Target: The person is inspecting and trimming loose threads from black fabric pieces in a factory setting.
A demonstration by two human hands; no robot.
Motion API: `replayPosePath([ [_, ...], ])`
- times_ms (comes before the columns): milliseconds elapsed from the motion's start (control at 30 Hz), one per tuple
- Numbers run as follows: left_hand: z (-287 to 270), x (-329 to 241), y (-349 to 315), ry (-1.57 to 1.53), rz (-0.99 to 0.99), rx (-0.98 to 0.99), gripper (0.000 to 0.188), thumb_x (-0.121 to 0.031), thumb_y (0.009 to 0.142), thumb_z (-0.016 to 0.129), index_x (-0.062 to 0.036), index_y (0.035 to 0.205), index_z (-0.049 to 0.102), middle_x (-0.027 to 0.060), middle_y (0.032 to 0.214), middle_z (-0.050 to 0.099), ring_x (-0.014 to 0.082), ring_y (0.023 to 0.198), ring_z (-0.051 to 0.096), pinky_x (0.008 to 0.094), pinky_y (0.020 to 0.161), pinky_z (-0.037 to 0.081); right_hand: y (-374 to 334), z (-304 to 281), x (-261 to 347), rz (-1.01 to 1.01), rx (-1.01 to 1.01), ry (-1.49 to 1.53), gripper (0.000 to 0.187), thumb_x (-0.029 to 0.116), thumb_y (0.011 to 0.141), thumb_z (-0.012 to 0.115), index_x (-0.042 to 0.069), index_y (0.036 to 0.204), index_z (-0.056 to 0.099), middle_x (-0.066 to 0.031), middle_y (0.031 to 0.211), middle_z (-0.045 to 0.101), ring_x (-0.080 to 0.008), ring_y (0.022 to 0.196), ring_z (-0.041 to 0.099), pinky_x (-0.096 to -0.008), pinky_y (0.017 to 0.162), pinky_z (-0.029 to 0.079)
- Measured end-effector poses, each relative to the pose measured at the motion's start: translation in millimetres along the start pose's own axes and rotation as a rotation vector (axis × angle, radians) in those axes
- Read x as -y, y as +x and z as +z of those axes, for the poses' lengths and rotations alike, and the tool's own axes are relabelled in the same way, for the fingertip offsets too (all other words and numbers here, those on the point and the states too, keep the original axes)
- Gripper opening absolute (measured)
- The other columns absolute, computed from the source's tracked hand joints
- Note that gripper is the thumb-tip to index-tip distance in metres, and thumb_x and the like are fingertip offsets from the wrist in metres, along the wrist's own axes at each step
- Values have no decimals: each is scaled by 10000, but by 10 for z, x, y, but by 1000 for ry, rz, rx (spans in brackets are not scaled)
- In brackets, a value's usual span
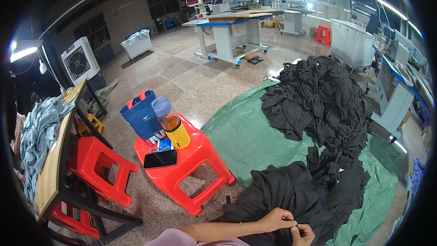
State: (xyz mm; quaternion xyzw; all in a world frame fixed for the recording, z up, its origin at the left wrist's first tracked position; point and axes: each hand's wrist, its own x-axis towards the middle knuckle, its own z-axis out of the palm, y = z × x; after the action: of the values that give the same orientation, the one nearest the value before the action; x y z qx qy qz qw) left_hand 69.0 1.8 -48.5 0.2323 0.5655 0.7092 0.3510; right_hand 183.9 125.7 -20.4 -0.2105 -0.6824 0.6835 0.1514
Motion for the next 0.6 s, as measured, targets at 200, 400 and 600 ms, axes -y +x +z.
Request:
replayPosePath([
  [200,-279,20,163,369,-264,270,708,-586,926,551,-25,514,419,-21,505,290,86,539,274,332,471,251,-213,273,438,-492,89,-616,66,38,834,705,3,875,667,-142,780,624,-273,677,595,-334,642,485],
  [400,13,-105,295,377,-74,172,425,-238,827,703,11,632,419,72,590,342,154,583,372,379,558,339,-292,350,326,-617,29,-827,165,84,837,706,37,993,685,-172,930,665,-353,829,651,-390,741,520],
  [600,342,-28,179,302,233,-233,433,-299,946,592,37,745,406,218,666,405,344,613,416,429,591,360,-286,242,262,-503,18,-872,183,93,842,682,39,1018,680,-187,963,657,-364,837,639,-393,748,507],
])
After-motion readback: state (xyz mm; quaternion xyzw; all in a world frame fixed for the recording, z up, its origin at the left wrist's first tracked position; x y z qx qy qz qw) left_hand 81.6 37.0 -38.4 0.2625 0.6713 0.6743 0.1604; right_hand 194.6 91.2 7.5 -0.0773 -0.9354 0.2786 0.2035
